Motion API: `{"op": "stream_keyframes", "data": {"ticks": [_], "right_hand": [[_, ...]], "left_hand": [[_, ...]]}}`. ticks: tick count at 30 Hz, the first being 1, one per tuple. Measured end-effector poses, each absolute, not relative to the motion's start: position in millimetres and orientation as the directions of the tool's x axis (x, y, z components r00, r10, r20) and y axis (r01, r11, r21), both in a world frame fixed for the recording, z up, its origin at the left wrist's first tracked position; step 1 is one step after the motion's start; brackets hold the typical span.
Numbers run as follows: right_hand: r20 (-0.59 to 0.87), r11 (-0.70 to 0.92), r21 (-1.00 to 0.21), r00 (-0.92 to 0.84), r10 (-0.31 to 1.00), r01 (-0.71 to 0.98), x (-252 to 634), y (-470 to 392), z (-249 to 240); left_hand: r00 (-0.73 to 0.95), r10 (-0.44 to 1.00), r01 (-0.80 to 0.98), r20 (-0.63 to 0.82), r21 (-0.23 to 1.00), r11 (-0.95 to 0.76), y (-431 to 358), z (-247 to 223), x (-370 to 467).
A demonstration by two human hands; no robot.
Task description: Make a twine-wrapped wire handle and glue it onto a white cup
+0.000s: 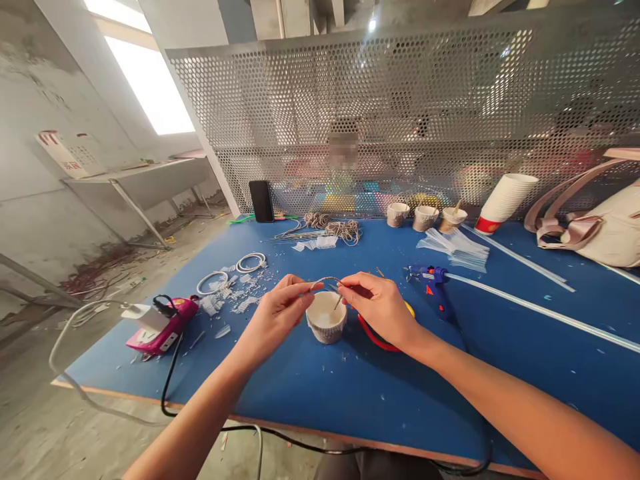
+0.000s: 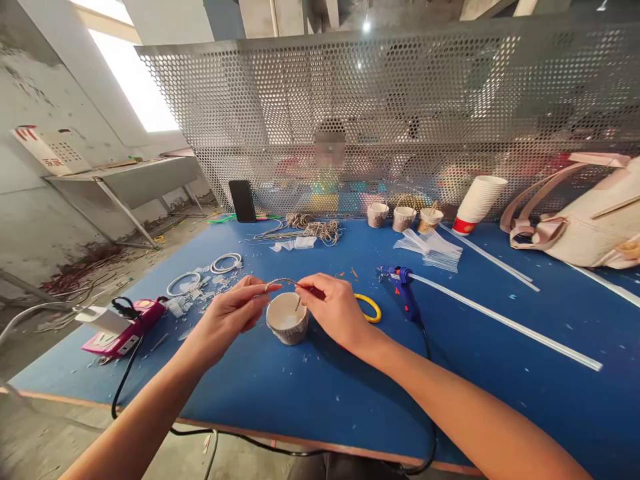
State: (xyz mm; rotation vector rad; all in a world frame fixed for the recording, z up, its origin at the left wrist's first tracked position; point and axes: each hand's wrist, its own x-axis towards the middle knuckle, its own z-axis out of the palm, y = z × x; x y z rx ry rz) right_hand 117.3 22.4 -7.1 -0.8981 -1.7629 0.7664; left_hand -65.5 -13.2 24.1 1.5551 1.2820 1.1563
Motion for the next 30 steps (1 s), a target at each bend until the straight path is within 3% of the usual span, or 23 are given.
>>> {"op": "stream_keyframes", "data": {"ticks": [12, 17, 22, 30], "right_hand": [[0.597, 0.641, -0.704, -0.236, 0.767, 0.305, 125, 22, -13], [0.705, 0.748, -0.561, -0.269, 0.656, 0.353, 122, 24, -15], [0.775, 0.833, -0.423, -0.335, 0.536, 0.356, 120, 26, -20], [0.749, 0.866, -0.336, -0.453, 0.484, 0.369, 120, 25, -19]], "left_hand": [[0.060, 0.936, 0.292, 0.347, 0.890, -0.349, -11, 16, -59], [0.105, 0.932, 0.342, 0.346, 0.868, -0.361, -14, 11, -62], [0.168, 0.887, 0.472, 0.430, 0.755, -0.456, -17, 8, -68], [0.233, 0.866, 0.524, 0.442, 0.693, -0.495, -23, 3, -75]]}}
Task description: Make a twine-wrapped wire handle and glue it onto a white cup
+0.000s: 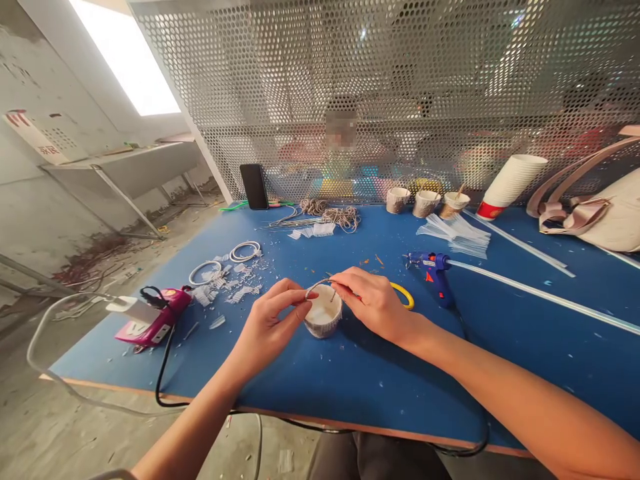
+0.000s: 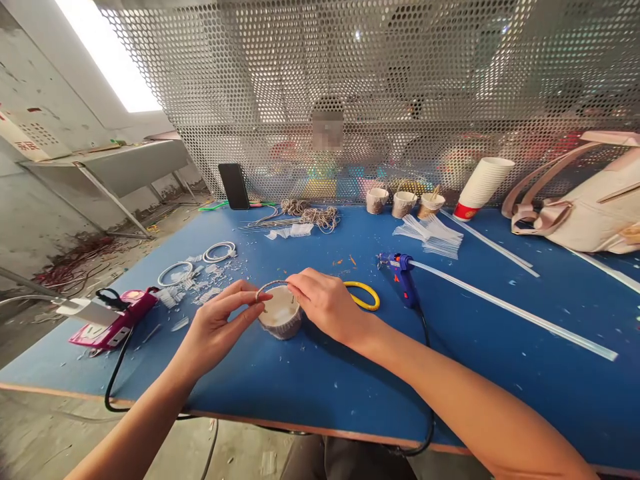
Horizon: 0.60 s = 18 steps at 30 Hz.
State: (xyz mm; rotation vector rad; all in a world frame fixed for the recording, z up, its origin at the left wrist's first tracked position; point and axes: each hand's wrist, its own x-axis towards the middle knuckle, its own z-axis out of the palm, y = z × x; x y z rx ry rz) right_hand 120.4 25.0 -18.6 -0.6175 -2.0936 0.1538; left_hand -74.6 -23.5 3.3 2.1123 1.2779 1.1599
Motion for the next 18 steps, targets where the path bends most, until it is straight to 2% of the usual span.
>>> {"op": "stream_keyframes", "data": {"ticks": [7, 11, 16, 18], "right_hand": [[0.742, 0.891, -0.197, -0.532, 0.408, 0.409, 123.7, 26.8, -17.9], [0.739, 0.889, -0.172, -0.542, 0.401, 0.424, 124.5, 27.1, -20.1], [0.737, 0.895, -0.175, -0.548, 0.396, 0.411, 124.3, 29.1, -22.7], [0.744, 0.895, -0.191, -0.536, 0.399, 0.402, 124.0, 31.1, -24.2]], "left_hand": [[0.260, 0.873, 0.551, 0.413, 0.679, -0.486, -26.9, -2.5, -78.3], [0.245, 0.866, 0.552, 0.436, 0.672, -0.494, -26.2, -3.9, -79.0], [0.259, 0.906, 0.437, 0.336, 0.796, -0.420, -27.6, -2.2, -83.8], [0.212, 0.933, 0.363, 0.291, 0.863, -0.352, -26.4, -0.2, -85.3]]}}
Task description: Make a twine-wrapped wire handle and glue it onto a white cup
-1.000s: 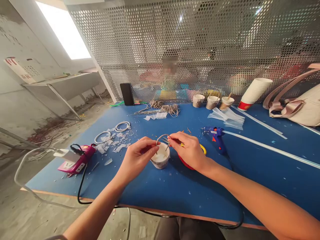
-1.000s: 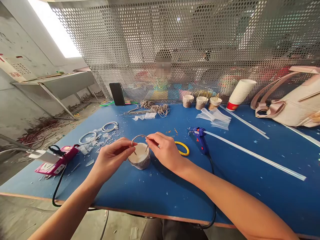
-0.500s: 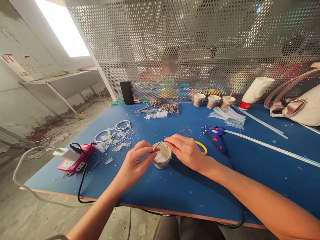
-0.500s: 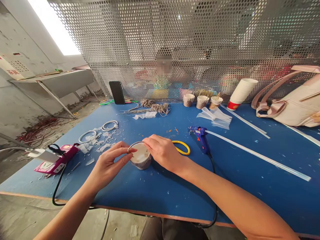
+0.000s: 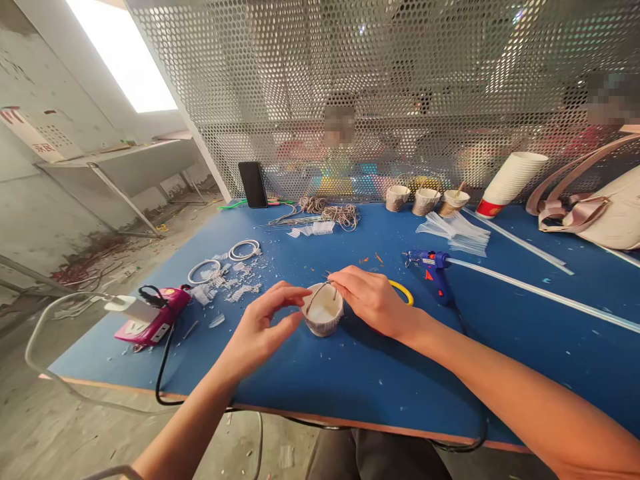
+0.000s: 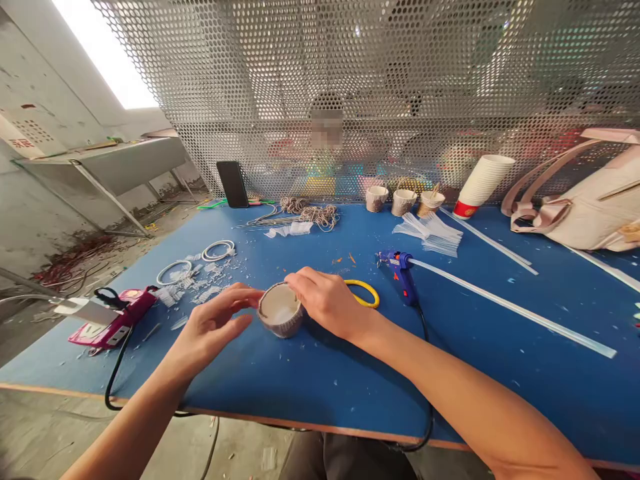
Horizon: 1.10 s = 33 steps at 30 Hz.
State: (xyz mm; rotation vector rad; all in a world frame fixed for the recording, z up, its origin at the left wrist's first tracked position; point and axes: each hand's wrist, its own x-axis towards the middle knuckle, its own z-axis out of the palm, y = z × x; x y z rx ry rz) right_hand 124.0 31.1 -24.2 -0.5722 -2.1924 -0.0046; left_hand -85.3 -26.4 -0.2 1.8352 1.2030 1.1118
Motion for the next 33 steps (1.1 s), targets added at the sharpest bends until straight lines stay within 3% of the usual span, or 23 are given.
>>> {"op": "stream_keyframes", "data": {"ticks": [5, 13, 25, 33], "right_hand": [[0.752, 0.899, -0.233, -0.518, 0.408, 0.370, 123, 36, -24], [0.708, 0.882, -0.334, -0.529, 0.467, 0.332, 125, 44, -19], [0.689, 0.872, -0.441, -0.543, 0.479, 0.210, 128, 55, -21], [0.579, 0.646, -0.695, -0.285, 0.763, 0.317, 131, 48, -19]], "left_hand": [[0.017, 0.984, 0.382, 0.178, 0.908, -0.171, -7, 7, -85], [0.342, 0.935, 0.383, -0.091, 0.923, -0.050, 34, 14, -68], [0.322, 0.946, 0.455, -0.027, 0.881, -0.130, 35, 5, -50], [0.116, 0.985, 0.507, 0.126, 0.845, -0.168, 38, -2, -44]]}}
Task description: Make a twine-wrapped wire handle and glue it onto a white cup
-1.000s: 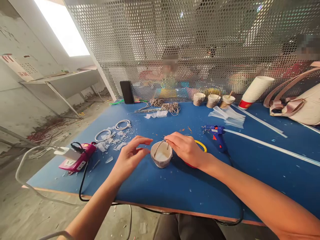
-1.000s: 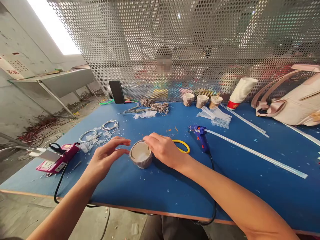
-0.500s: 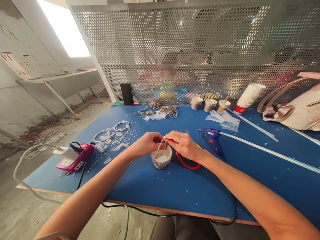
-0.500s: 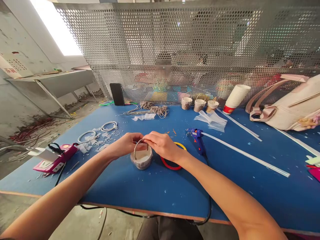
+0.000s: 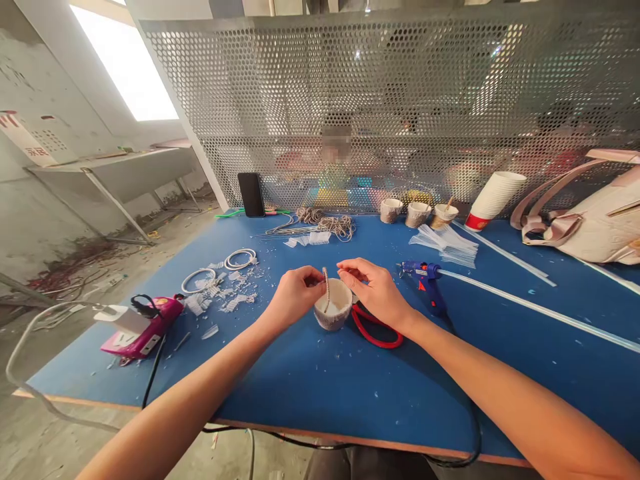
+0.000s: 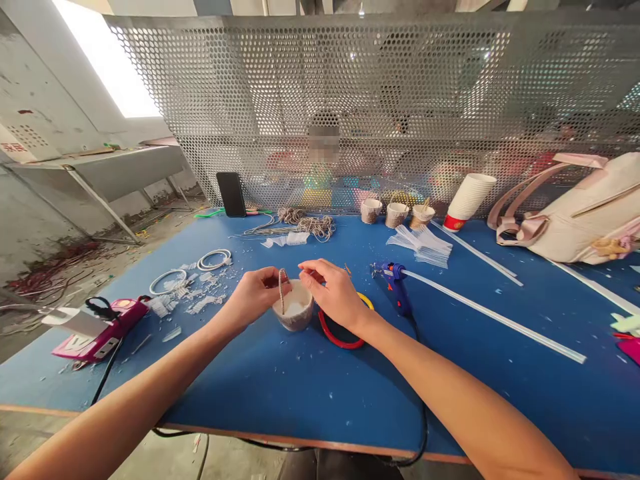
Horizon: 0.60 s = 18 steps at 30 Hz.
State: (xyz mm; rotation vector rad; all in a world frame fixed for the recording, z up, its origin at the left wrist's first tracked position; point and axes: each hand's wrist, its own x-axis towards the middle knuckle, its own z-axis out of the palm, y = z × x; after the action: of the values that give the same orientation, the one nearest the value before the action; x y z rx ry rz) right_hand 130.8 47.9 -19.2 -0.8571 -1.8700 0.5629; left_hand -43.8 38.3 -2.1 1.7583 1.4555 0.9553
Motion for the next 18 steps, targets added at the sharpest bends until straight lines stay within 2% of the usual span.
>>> {"op": "stream_keyframes", "data": {"ticks": [6, 11, 18], "right_hand": [[0.515, 0.596, -0.711, -0.300, 0.803, 0.374, 138, 28, -20], [0.487, 0.570, -0.744, -0.300, 0.820, 0.348, 142, 16, -25], [0.563, 0.614, -0.698, -0.247, 0.789, 0.368, 138, 16, -24]], "left_hand": [[0.099, 0.986, 0.540, 0.133, 0.825, -0.166, 38, -8, -39], [0.106, 0.987, 0.543, 0.123, 0.824, -0.161, 33, -8, -39], [0.223, 0.936, 0.545, 0.271, 0.762, -0.350, 14, -2, -34]]}}
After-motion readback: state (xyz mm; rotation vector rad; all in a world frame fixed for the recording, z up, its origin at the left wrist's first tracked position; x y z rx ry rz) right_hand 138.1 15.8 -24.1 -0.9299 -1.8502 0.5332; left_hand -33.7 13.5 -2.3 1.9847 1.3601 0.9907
